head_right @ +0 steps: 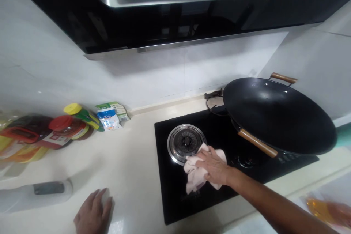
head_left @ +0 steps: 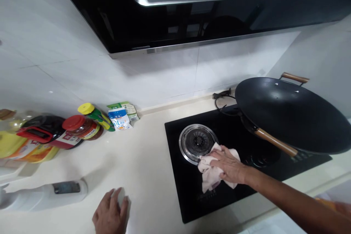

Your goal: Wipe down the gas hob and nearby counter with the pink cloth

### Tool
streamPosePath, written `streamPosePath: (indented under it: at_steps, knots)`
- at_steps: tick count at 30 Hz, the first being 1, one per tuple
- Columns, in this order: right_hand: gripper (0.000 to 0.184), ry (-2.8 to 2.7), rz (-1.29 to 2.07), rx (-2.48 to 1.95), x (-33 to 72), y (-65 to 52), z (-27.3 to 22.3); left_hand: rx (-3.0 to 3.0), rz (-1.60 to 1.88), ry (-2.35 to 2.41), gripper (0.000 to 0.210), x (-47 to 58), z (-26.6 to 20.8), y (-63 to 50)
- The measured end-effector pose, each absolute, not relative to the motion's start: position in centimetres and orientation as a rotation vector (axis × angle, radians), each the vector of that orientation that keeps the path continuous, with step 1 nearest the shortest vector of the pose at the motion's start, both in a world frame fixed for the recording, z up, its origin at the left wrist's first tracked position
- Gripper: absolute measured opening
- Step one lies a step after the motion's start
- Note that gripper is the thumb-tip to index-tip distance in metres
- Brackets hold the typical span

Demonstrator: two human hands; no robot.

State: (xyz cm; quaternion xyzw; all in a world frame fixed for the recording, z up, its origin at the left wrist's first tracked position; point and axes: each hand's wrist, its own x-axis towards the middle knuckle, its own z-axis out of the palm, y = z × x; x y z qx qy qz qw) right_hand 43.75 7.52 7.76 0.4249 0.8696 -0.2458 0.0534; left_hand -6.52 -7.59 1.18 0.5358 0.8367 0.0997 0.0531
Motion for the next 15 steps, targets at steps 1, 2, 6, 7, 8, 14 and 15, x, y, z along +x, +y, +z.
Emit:
streamPosePath:
  at_steps: [1,2,6,7,8,14,15]
  knots:
    - [0.063,2.608,-0.681,1.319,44.7,8.1,7.9,1.632,0.299,2.544,0.061,-6.5,1.2,-7.6]
    - [0.062,2.566,-0.609,1.360,45.4,8.6,7.9,1.636,0.296,2.545,0.061,-6.5,1.2,-7.6]
    - [0.047,2.443,-0.359,1.563,45.7,8.7,7.8,1.644,0.280,2.531,0.059,-6.6,1.3,-7.6]
    - [0.045,2.433,-0.318,1.613,45.2,8.0,7.5,1.639,0.277,2.529,0.058,-6.7,1.3,-7.6]
    - [0.045,2.422,-0.286,1.663,44.5,7.0,7.1,1.635,0.278,2.529,0.057,-6.7,1.3,-7.6]
    - [0.041,2.447,-0.075,2.027,39.8,0.5,3.1,1.611,0.284,2.538,0.062,-6.4,1.4,-7.4]
    - [0.037,2.472,-0.025,2.084,39.2,-0.1,2.6,1.606,0.279,2.540,0.062,-6.4,1.5,-7.4]
